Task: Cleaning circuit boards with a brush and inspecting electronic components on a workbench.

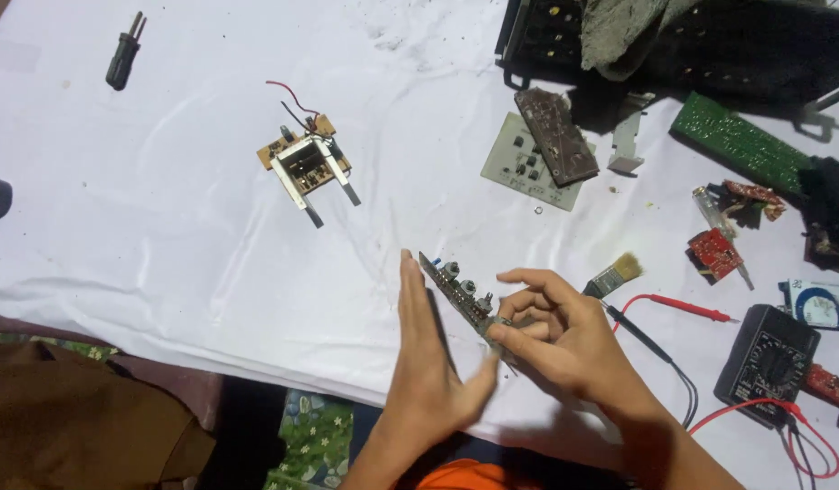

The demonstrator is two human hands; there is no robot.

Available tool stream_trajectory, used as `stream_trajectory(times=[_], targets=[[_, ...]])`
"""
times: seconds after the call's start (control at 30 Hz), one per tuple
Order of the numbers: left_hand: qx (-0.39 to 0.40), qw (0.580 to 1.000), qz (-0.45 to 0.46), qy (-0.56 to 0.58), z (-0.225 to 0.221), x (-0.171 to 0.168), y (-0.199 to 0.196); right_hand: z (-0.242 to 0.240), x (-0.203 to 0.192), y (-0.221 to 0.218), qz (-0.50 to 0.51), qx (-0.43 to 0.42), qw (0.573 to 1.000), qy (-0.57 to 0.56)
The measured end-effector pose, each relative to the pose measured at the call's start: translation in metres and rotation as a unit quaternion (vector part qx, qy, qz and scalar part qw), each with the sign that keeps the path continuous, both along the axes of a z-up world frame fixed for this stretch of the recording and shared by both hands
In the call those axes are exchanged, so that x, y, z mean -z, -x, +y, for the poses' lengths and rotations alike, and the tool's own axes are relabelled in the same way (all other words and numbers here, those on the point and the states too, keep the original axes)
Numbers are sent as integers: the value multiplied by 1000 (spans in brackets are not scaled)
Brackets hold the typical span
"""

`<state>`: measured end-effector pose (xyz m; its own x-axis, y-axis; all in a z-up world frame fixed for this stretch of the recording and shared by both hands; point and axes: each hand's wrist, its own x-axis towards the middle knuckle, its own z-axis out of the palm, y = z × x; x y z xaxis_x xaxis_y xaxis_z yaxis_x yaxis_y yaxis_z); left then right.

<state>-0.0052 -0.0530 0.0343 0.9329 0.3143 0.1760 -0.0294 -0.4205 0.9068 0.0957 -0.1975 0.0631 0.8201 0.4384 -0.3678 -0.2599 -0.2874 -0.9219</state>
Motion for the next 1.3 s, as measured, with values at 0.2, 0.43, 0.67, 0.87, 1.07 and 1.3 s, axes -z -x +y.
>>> stream_trajectory(times=[0.2,0.43,0.67,0.87,1.07,1.3], targets=[[59,995,78,-18,-21,3,11,-6,2,5,86,-80,993,-26],[-21,998,1,-52,-30,33,16,-3,6,5,-15,-123,992,31],[53,999,7,9,-13,32,18,3,9,4,-283,-131,950,6],[58,997,32,25,-10,36,20,8,12,4,-367,-156,917,-14],[68,996,39,40,-7,36,19,7,16,8,-450,-156,879,-1],[78,993,44,79,1,28,20,11,18,11,-540,-180,822,6]])
